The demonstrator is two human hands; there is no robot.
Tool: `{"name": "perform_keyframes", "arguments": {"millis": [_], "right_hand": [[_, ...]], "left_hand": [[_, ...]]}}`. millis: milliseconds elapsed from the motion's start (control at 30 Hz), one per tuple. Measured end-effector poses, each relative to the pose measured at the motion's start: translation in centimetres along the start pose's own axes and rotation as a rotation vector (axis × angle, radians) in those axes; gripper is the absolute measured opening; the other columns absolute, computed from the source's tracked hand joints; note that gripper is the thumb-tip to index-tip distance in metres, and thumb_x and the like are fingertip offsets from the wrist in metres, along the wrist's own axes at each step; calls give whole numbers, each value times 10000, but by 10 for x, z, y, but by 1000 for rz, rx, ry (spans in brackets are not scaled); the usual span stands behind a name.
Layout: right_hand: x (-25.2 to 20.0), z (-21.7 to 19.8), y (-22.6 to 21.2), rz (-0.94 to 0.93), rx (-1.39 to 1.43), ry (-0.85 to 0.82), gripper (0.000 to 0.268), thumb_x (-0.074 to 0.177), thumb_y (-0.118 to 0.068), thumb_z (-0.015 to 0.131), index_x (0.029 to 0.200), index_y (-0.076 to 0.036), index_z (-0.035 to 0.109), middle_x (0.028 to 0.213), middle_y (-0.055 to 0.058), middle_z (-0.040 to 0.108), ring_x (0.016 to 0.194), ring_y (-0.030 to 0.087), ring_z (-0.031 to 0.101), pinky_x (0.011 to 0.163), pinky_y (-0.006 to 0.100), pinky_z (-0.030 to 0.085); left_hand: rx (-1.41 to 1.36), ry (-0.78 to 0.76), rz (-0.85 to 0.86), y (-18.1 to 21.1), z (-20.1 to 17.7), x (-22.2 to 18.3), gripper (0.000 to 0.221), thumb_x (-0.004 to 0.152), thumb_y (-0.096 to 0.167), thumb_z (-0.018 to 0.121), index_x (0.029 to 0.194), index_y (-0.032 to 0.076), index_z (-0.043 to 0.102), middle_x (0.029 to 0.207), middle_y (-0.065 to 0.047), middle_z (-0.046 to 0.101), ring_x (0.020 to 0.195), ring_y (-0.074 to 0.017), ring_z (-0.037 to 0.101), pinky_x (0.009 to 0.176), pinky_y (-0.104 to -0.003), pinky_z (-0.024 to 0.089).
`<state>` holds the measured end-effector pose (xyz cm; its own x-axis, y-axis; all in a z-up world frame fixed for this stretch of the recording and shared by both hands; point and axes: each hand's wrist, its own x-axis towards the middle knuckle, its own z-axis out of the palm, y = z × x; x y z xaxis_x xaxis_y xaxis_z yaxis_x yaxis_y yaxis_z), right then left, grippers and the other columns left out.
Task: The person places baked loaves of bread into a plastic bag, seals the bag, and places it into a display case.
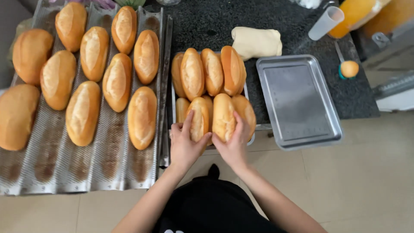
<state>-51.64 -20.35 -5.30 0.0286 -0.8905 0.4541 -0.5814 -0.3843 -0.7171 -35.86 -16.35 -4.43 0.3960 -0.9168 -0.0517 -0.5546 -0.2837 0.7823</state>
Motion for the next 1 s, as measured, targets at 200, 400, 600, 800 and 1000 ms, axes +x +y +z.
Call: {"name": "perform_keyframes", "arguments": {"millis": [200, 400, 600, 800, 1000], "right_hand": [[16, -7, 32, -42, 63, -178, 924, 830, -398, 884, 1560, -39, 447, 1344, 248, 481, 1287, 479, 502, 1093, 558, 429], [17, -5, 32, 2, 128, -272, 711, 1011, -311, 694, 1607, -59, 400, 1398, 282, 417, 1331, 529, 439, 1148, 624, 335], [16, 2, 33, 62, 185, -216, 708, 986, -338, 738, 1585, -94, 450, 1390, 235, 424, 1328, 474, 433, 1159, 580, 331], [8, 12, 21, 82, 147, -194, 735, 966, -345, 758, 1592, -109, 451, 1419, 225, 405, 1327, 475, 394, 1175, 588, 293], [3, 9, 13, 66, 76, -123, 738, 964, -421, 748, 1594, -157, 467, 1478, 189, 357, 1368, 437, 360, 1197, 568, 252]], "left_hand": [[98, 178, 56, 3, 37, 5, 782, 871, 546, 803, 1567, 314, 534, 1249, -157, 531, 1158, -448, 597, 958, -585, 550], [52, 282, 30, 10, 39, 2, 662, 925, 467, 789, 1521, 265, 585, 1231, -139, 541, 1114, -405, 615, 952, -528, 544], [-10, 316, 1, 18, 31, 6, 567, 918, 446, 820, 1428, 256, 662, 1169, -110, 555, 1106, -378, 628, 934, -488, 561], [-14, 295, 84, 7, 23, 9, 564, 904, 416, 836, 1412, 243, 659, 1141, -120, 554, 1027, -397, 646, 893, -497, 568], [-37, 284, 115, 8, 17, 12, 543, 896, 444, 845, 1370, 240, 677, 1164, -89, 543, 1038, -345, 645, 899, -455, 569]]}}
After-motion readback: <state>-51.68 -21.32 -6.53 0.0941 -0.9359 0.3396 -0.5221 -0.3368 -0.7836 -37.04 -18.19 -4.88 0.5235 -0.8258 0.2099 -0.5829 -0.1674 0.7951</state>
